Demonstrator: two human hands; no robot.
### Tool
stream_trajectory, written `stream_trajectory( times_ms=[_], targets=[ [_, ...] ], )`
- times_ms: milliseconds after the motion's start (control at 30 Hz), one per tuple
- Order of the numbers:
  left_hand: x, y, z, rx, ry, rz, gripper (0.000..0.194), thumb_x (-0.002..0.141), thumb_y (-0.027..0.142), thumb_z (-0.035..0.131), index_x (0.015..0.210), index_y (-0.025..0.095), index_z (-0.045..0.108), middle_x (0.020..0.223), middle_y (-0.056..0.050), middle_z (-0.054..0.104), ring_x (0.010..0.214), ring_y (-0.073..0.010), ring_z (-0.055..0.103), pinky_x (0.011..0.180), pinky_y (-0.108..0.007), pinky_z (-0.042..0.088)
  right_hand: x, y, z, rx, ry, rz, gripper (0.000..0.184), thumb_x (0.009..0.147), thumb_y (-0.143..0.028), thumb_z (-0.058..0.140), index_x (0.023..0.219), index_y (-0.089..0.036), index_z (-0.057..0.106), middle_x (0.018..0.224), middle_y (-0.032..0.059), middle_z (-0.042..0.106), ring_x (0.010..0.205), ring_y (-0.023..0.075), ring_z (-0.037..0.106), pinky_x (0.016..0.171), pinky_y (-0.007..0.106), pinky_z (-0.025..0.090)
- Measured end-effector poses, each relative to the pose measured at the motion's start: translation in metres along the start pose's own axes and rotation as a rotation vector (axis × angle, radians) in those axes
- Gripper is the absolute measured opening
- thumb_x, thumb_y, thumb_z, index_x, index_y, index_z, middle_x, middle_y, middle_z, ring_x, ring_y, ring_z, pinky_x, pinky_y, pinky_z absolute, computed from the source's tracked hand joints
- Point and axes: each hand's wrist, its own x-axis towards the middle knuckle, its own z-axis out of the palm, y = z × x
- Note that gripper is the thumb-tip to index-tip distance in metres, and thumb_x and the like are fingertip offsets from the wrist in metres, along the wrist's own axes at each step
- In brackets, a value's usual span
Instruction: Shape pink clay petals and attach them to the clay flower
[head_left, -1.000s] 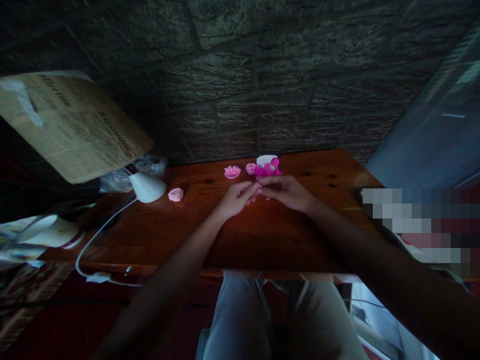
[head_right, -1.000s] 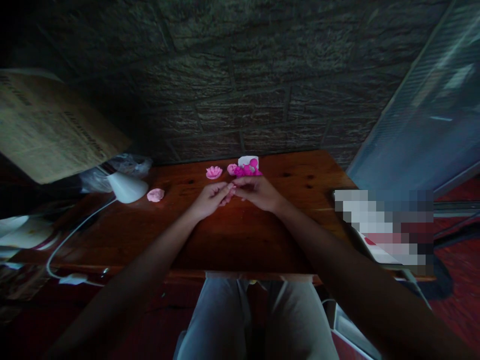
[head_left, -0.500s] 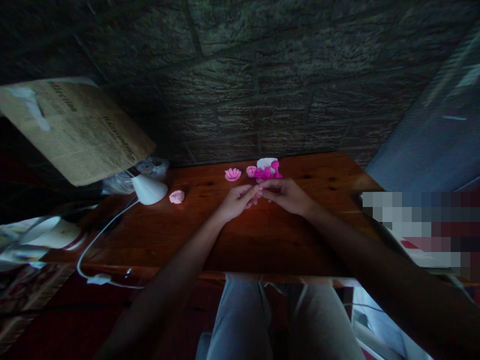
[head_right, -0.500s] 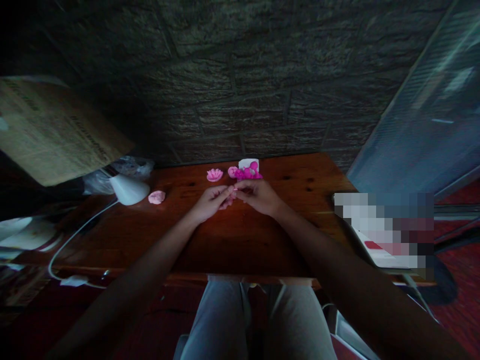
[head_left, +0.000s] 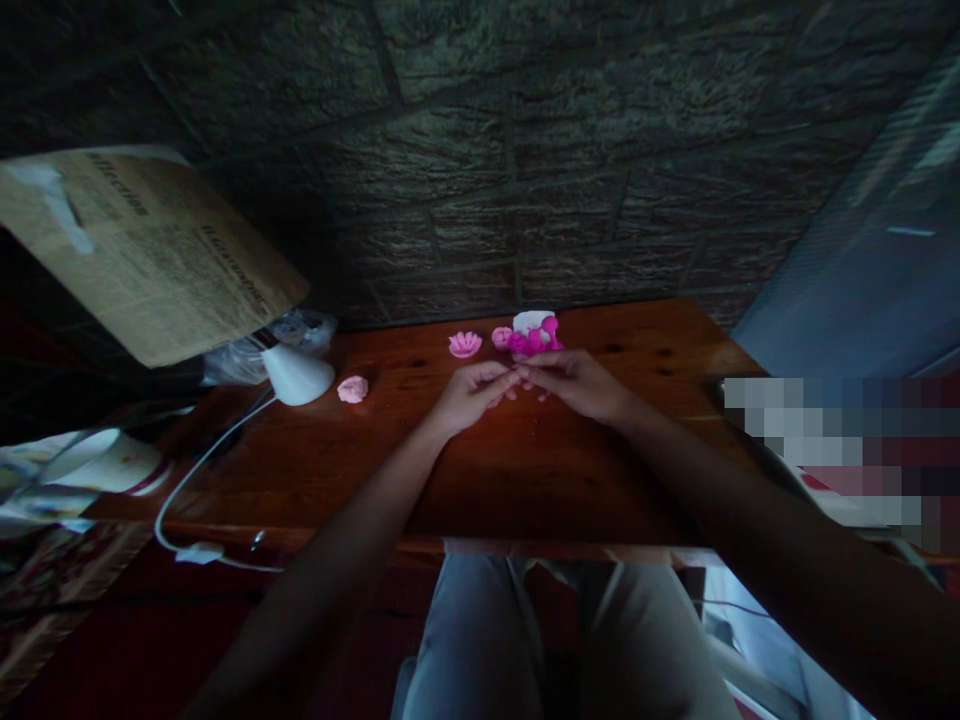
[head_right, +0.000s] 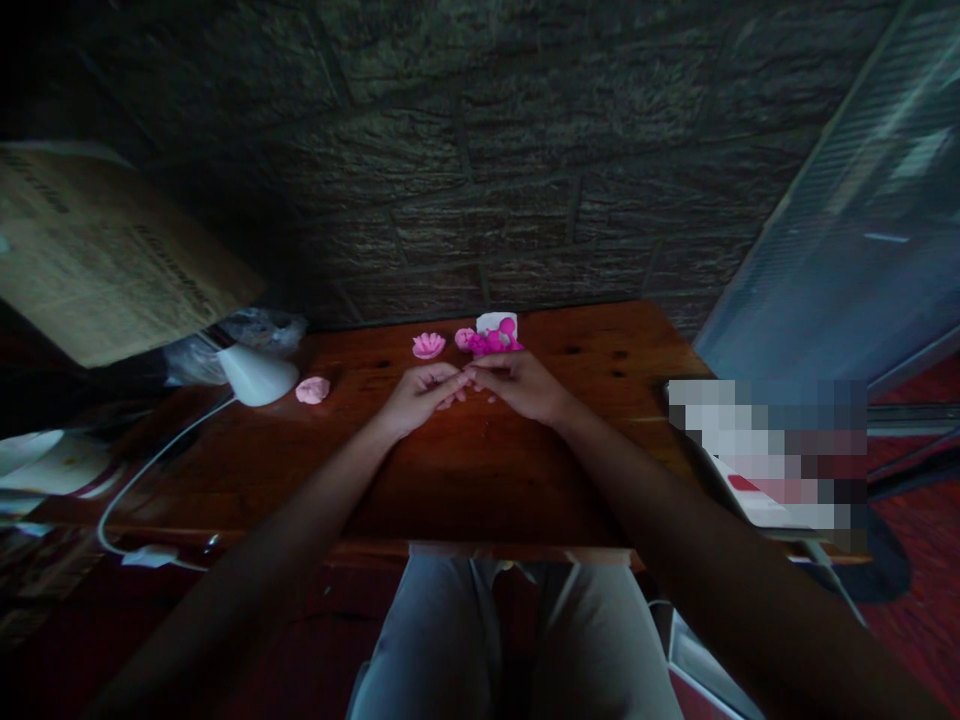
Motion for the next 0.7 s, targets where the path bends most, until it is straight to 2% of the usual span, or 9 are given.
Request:
stream_trajectory(
  times_ms=[100, 233, 333, 500, 700],
  targets=[
    [0.0004, -0.0011, 0.0006, -0.044, -0.012, -0.025, 0.050, 0.079, 0.063, 0.073, 0.081, 0.013, 0.071, 0.069, -0.002, 0.066, 0.051, -0.0060, 0.042, 0.047, -0.020, 0.029, 0.0000, -0.0017, 0.0001, -0.013, -0.009, -0.012, 0.040, 0.080, -0.056, 0.072, 0.094, -0.019, 0.081, 0.087, 0.0053, 0.077, 0.078, 0.0178, 0.068, 0.066, 0.029, 0.053],
    [0.0036, -0.0043, 0.0016, -0.092, 0.010, -0.109, 0.061, 0.084, 0.070, 0.063, 0.079, 0.010, 0.072, 0.069, -0.008, 0.069, 0.048, -0.0067, 0.043, 0.046, -0.022, 0.027, 0.0002, -0.0026, 0.0001, -0.036, 0.025, -0.045, 0.040, 0.081, -0.056, 0.072, 0.093, -0.019, 0.080, 0.086, 0.0049, 0.077, 0.075, 0.0173, 0.066, 0.066, 0.030, 0.051],
    [0.0045, -0.0051, 0.0013, -0.107, -0.006, -0.152, 0.062, 0.085, 0.070, 0.063, 0.082, 0.009, 0.074, 0.065, -0.007, 0.067, 0.047, -0.0068, 0.043, 0.046, -0.022, 0.026, 0.0004, -0.0022, -0.0001, -0.043, 0.046, -0.069, 0.038, 0.079, -0.054, 0.074, 0.093, -0.019, 0.080, 0.088, 0.0047, 0.078, 0.075, 0.0168, 0.066, 0.070, 0.031, 0.052],
    [0.0022, -0.0021, -0.0010, -0.126, -0.046, -0.093, 0.052, 0.077, 0.062, 0.077, 0.084, 0.011, 0.073, 0.072, -0.004, 0.066, 0.053, -0.0055, 0.045, 0.048, -0.020, 0.027, -0.0001, -0.0006, -0.0005, -0.008, 0.050, -0.030, 0.038, 0.078, -0.053, 0.076, 0.098, -0.020, 0.080, 0.088, 0.0048, 0.077, 0.079, 0.0176, 0.067, 0.070, 0.031, 0.052],
    [0.0019, -0.0038, -0.0016, -0.085, -0.063, -0.085, 0.054, 0.081, 0.063, 0.072, 0.088, 0.010, 0.072, 0.072, -0.004, 0.065, 0.054, -0.0061, 0.044, 0.048, -0.021, 0.026, -0.0005, -0.0003, -0.0006, -0.022, -0.003, 0.019, 0.040, 0.081, -0.058, 0.072, 0.093, -0.020, 0.080, 0.085, 0.0044, 0.077, 0.077, 0.0163, 0.067, 0.065, 0.027, 0.052]
  ],
)
